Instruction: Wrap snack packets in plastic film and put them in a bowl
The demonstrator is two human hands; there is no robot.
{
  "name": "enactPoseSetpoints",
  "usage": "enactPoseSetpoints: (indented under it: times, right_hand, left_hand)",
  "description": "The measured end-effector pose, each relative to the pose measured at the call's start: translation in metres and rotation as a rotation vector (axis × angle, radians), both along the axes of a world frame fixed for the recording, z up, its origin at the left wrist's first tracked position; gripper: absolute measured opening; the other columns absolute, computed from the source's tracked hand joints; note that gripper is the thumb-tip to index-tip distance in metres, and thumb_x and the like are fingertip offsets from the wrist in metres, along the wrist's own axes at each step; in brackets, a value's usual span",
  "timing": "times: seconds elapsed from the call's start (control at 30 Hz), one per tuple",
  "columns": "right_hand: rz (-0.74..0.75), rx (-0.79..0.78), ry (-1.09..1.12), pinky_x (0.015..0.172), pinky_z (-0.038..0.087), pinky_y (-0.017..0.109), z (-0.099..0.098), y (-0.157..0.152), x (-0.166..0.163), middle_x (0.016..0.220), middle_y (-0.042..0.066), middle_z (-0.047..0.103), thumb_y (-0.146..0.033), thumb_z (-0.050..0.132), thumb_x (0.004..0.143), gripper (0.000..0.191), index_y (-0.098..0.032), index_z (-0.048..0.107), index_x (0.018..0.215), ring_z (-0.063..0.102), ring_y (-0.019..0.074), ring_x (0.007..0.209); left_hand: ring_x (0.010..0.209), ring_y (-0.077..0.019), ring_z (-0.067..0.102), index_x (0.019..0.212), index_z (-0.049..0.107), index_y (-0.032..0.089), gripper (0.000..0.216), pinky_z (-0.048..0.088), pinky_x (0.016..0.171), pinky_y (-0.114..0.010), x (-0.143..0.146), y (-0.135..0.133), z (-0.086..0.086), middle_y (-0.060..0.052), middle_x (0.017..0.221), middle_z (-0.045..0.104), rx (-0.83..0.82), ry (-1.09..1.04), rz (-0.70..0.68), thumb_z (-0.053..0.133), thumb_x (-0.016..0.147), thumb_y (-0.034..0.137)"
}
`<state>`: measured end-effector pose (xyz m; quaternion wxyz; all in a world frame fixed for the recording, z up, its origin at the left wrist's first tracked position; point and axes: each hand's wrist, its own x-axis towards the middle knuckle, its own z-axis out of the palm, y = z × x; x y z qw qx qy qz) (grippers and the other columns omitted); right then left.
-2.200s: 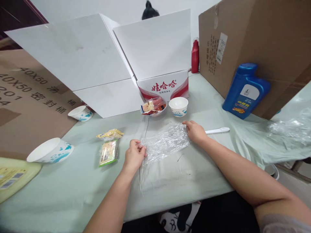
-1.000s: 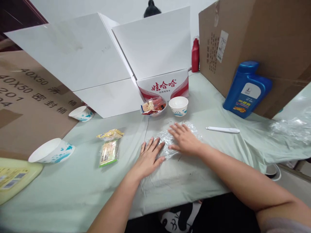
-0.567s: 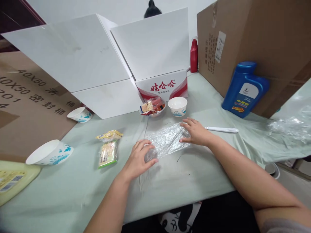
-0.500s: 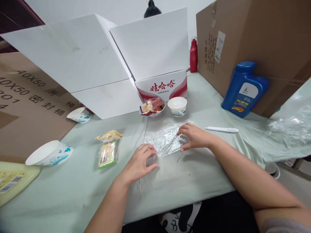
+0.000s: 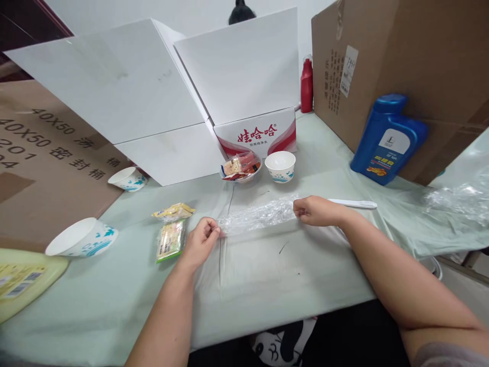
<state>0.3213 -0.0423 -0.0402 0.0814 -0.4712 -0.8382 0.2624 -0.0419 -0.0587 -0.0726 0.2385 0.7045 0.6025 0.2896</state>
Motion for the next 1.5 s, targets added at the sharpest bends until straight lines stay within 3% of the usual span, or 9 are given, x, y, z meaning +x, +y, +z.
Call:
enactPoseSetpoints:
  times: [0.27, 0.57, 0.7, 0.8, 0.9, 1.07, 1.27, 1.4, 1.5]
  right_hand:
    - [-0.262, -0.258, 0.040, 0.059, 0.043, 0.025, -0.012, 0.009, -0.002, 0.069, 0.000, 0.067, -0.028, 0.048, 0.082, 0.011, -0.021, 0.054, 0.088, 0.063, 0.0159, 0.061]
    - [-0.405, 0.189, -0.348, 0.073, 0.047, 0.038, -0.008, 0.002, -0.011, 0.101, 0.013, 0.068, -0.039, 0.058, 0.082, 0.031, -0.018, 0.063, 0.104, 0.063, 0.0302, 0.092]
    - [-0.180, 0.498, -0.080, 0.100, 0.040, 0.047, -0.012, -0.008, -0.026, 0.125, 0.017, 0.060, -0.050, 0.053, 0.089, 0.047, -0.018, 0.059, 0.122, 0.050, 0.0325, 0.121]
    - [0.123, 0.423, -0.041, 0.111, 0.023, 0.055, -0.029, -0.019, -0.053, 0.150, 0.019, 0.038, -0.069, 0.050, 0.083, 0.082, -0.015, 0.040, 0.145, 0.026, 0.0360, 0.141]
    - [0.245, 0.247, -0.144, 0.112, 0.014, 0.062, -0.044, -0.022, -0.070, 0.155, 0.020, 0.026, -0.076, 0.047, 0.080, 0.097, -0.012, 0.030, 0.150, 0.013, 0.0398, 0.144]
    - [-0.079, 0.202, -0.269, 0.107, 0.027, 0.058, -0.038, -0.004, -0.043, 0.151, 0.017, 0.037, -0.050, 0.043, 0.093, 0.058, -0.017, 0.047, 0.141, 0.029, 0.0385, 0.139]
    - [-0.296, 0.114, -0.280, 0.080, 0.047, 0.035, -0.019, 0.008, -0.017, 0.103, 0.013, 0.067, -0.023, 0.053, 0.082, 0.023, -0.017, 0.065, 0.101, 0.061, 0.0282, 0.099]
    - [-0.266, 0.044, -0.048, 0.075, 0.048, 0.033, -0.010, -0.001, -0.022, 0.100, 0.010, 0.066, -0.019, 0.054, 0.079, 0.004, -0.019, 0.058, 0.079, 0.063, 0.0228, 0.087]
    - [-0.239, -0.151, 0.348, 0.064, 0.051, 0.028, 0.003, -0.011, -0.024, 0.125, 0.011, 0.058, -0.022, 0.055, 0.080, 0.006, -0.019, 0.050, 0.079, 0.066, 0.0161, 0.078]
  left_hand:
    - [0.058, -0.0148, 0.065, 0.092, 0.048, 0.023, 0.009, 0.044, 0.062, -0.026, 0.011, 0.004, -0.003, 0.001, 0.078, 0.066, 0.011, 0.169, 0.232, 0.049, 0.086, 0.029]
    - [0.087, -0.0263, 0.062, 0.093, 0.058, 0.021, 0.012, 0.048, 0.074, -0.036, 0.023, -0.001, -0.011, -0.008, 0.088, 0.064, 0.285, 0.427, 0.222, 0.052, 0.083, 0.019]
    - [0.119, -0.0291, 0.052, 0.116, 0.058, 0.018, 0.028, 0.040, 0.101, -0.044, 0.036, -0.013, -0.006, -0.015, 0.116, 0.060, 0.536, 0.357, 0.055, 0.046, 0.091, 0.025]
    - [0.141, -0.0319, 0.030, 0.142, 0.040, 0.020, 0.054, 0.025, 0.113, -0.053, 0.050, -0.023, -0.012, -0.014, 0.146, 0.043, 0.362, 0.475, -0.302, 0.047, 0.093, 0.042]
    - [0.146, -0.0348, 0.015, 0.149, 0.028, 0.024, 0.070, 0.015, 0.114, -0.060, 0.057, -0.027, -0.022, -0.011, 0.157, 0.027, 0.122, 0.612, -0.418, 0.048, 0.090, 0.056]
    - [0.147, -0.0332, 0.013, 0.150, 0.026, 0.027, 0.069, 0.011, 0.115, -0.061, 0.047, -0.022, -0.022, -0.009, 0.158, 0.025, 0.037, 0.637, -0.393, 0.047, 0.091, 0.055]
    - [0.145, -0.0372, 0.019, 0.139, 0.047, 0.023, 0.054, 0.017, 0.113, -0.064, 0.046, -0.022, -0.012, -0.012, 0.154, 0.033, 0.170, 0.598, -0.291, 0.056, 0.089, 0.043]
    - [0.130, -0.0337, 0.043, 0.132, 0.052, 0.020, 0.045, 0.036, 0.105, -0.053, 0.065, -0.040, -0.013, -0.014, 0.138, 0.052, 0.318, 0.480, -0.243, 0.054, 0.090, 0.036]
    - [0.128, -0.0360, 0.044, 0.139, 0.044, 0.016, 0.057, 0.038, 0.104, -0.054, 0.078, -0.051, -0.017, -0.017, 0.140, 0.050, 0.237, 0.460, -0.245, 0.055, 0.089, 0.042]
